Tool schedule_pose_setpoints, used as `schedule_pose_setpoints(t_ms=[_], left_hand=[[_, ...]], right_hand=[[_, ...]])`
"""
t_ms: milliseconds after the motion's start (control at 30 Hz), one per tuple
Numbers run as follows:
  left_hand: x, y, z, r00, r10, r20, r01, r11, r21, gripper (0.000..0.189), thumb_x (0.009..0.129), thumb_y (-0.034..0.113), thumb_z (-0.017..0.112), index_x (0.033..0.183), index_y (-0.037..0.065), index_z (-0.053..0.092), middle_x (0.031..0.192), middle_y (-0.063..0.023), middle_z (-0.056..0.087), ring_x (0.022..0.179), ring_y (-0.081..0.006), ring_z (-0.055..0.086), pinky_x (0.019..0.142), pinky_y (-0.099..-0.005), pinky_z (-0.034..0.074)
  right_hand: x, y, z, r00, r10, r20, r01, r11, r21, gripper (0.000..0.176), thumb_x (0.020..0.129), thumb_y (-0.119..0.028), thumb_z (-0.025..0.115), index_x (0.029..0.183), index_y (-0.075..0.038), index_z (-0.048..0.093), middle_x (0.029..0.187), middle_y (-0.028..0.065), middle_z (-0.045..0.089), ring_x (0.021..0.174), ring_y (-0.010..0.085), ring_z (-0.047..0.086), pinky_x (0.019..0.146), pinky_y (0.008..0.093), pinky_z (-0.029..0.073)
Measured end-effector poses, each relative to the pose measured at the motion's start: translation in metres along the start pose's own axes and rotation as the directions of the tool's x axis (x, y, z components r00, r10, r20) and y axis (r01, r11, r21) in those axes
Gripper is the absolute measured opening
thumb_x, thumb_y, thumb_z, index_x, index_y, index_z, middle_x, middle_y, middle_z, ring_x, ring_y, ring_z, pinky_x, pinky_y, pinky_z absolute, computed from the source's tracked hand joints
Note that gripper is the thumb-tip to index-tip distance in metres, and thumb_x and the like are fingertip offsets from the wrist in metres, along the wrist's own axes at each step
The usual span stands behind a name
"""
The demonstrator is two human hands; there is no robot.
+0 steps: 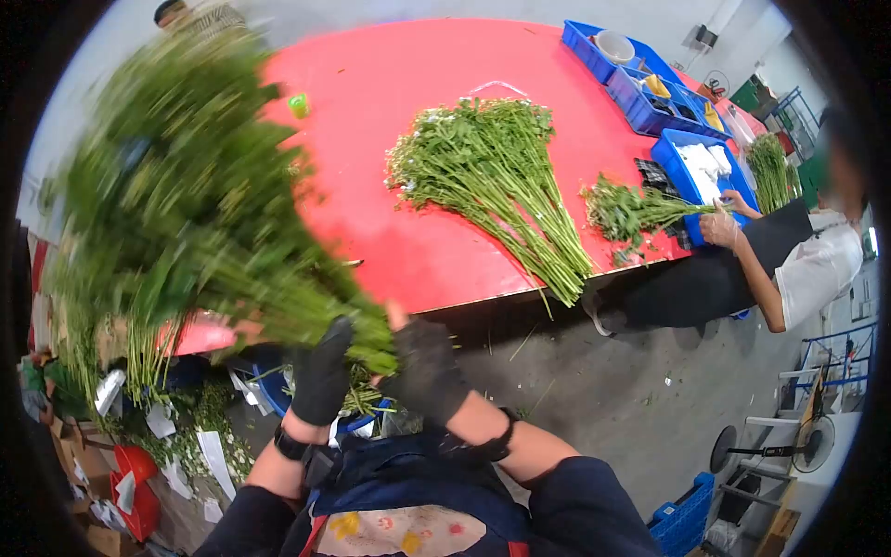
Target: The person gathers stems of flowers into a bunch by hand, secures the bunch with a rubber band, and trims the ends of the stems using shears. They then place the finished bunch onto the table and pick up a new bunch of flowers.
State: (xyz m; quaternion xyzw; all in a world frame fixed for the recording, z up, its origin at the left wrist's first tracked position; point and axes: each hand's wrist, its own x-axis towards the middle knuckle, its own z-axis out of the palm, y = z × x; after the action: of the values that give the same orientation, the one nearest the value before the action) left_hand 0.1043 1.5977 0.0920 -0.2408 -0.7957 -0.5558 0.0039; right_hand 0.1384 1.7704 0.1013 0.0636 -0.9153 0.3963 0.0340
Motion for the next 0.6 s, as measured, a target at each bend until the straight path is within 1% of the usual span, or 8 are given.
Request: schedule_pose_setpoints(t_ms=[100,200,300,367,467,500,567,600], left_hand=[[0.085,0.057,0.040,0.863,-0.396,0.313,0.502,0.744,-0.442,0.038,0.081,0.018,0.070,0.112,-0.001,0.059,0.105,-0.0119,0.065,0.103,-0.0180,0.059,0.091,-0.0330,0.045],[0.130,0.049,0.074,0.957,-0.101,0.272,0.189,0.929,-0.319,0.053,0.080,0.019,0.070,0.124,-0.003,0.049,0.111,-0.0092,0.060,0.086,-0.0108,0.058,0.081,-0.0268,0.046],[0.127,0.054,0.075,0.870,-0.246,0.428,0.460,0.719,-0.521,0.064,0.081,0.018,0.069,0.134,-0.001,0.039,0.121,-0.0120,0.055,0.095,-0.0138,0.058,0.084,-0.0279,0.045],[0.110,0.053,0.062,0.828,-0.272,0.489,0.524,0.685,-0.506,0.060,0.083,0.016,0.066,0.134,-0.002,0.039,0.123,-0.0145,0.054,0.104,-0.0169,0.056,0.086,-0.0297,0.046],[0.074,0.020,0.042,0.769,-0.401,0.499,0.614,0.680,-0.400,0.059,0.084,0.017,0.066,0.133,-0.003,0.040,0.121,-0.0157,0.055,0.106,-0.0186,0.056,0.088,-0.0304,0.046],[0.060,0.011,0.031,0.737,-0.473,0.483,0.660,0.660,-0.361,0.060,0.084,0.018,0.067,0.133,-0.003,0.040,0.119,-0.0167,0.055,0.107,-0.0198,0.056,0.090,-0.0307,0.046],[0.025,-0.011,0.006,0.727,-0.555,0.405,0.677,0.679,-0.284,0.057,0.084,0.019,0.067,0.130,-0.004,0.042,0.114,-0.0153,0.059,0.103,-0.0189,0.057,0.088,-0.0305,0.047],[0.005,-0.017,-0.008,0.714,-0.598,0.364,0.689,0.692,-0.215,0.057,0.084,0.019,0.067,0.130,-0.004,0.043,0.112,-0.0146,0.059,0.102,-0.0184,0.057,0.087,-0.0303,0.047]], right_hand=[[-0.007,0.051,-0.038,0.979,0.090,-0.184,-0.036,0.959,0.281,0.099,0.059,-0.003,0.073,0.144,-0.006,0.023,0.103,0.0075,0.058,0.093,0.0186,0.058,0.082,0.0338,0.049],[0.004,0.088,-0.090,0.932,0.203,-0.301,0.034,0.778,0.628,0.082,0.066,0.002,0.066,0.140,-0.007,0.033,0.117,0.0063,0.058,0.102,0.0154,0.057,0.087,0.0308,0.048],[0.010,0.133,-0.148,0.915,0.292,-0.279,-0.120,0.857,0.502,0.067,0.070,-0.011,0.069,0.130,-0.003,0.041,0.112,0.0119,0.059,0.102,0.0172,0.057,0.084,0.0332,0.048],[0.016,0.192,-0.174,0.896,0.294,-0.333,-0.268,0.955,0.124,0.063,0.069,-0.024,0.073,0.122,0.000,0.048,0.106,0.0205,0.062,0.101,0.0302,0.060,0.088,0.0376,0.047],[0.027,0.268,-0.178,0.897,0.290,-0.335,-0.374,0.901,-0.221,0.081,0.066,-0.035,0.074,0.131,0.001,0.041,0.127,0.0257,0.049,0.118,0.0348,0.048,0.098,0.0398,0.040],[0.030,0.291,-0.165,0.905,0.196,-0.378,-0.358,0.832,-0.425,0.085,0.066,-0.039,0.074,0.134,0.000,0.040,0.132,0.0255,0.045,0.123,0.0343,0.044,0.101,0.0390,0.038],[0.044,0.240,-0.148,0.777,0.625,-0.069,-0.512,0.566,-0.646,0.083,0.073,-0.050,0.063,0.141,-0.012,0.035,0.148,0.0208,0.025,0.131,0.0447,0.029,0.105,0.0512,0.029],[0.044,0.240,-0.126,0.782,0.604,-0.153,-0.493,0.449,-0.745,0.076,0.076,-0.045,0.060,0.140,-0.014,0.036,0.149,0.0197,0.022,0.132,0.0465,0.027,0.105,0.0549,0.027]])
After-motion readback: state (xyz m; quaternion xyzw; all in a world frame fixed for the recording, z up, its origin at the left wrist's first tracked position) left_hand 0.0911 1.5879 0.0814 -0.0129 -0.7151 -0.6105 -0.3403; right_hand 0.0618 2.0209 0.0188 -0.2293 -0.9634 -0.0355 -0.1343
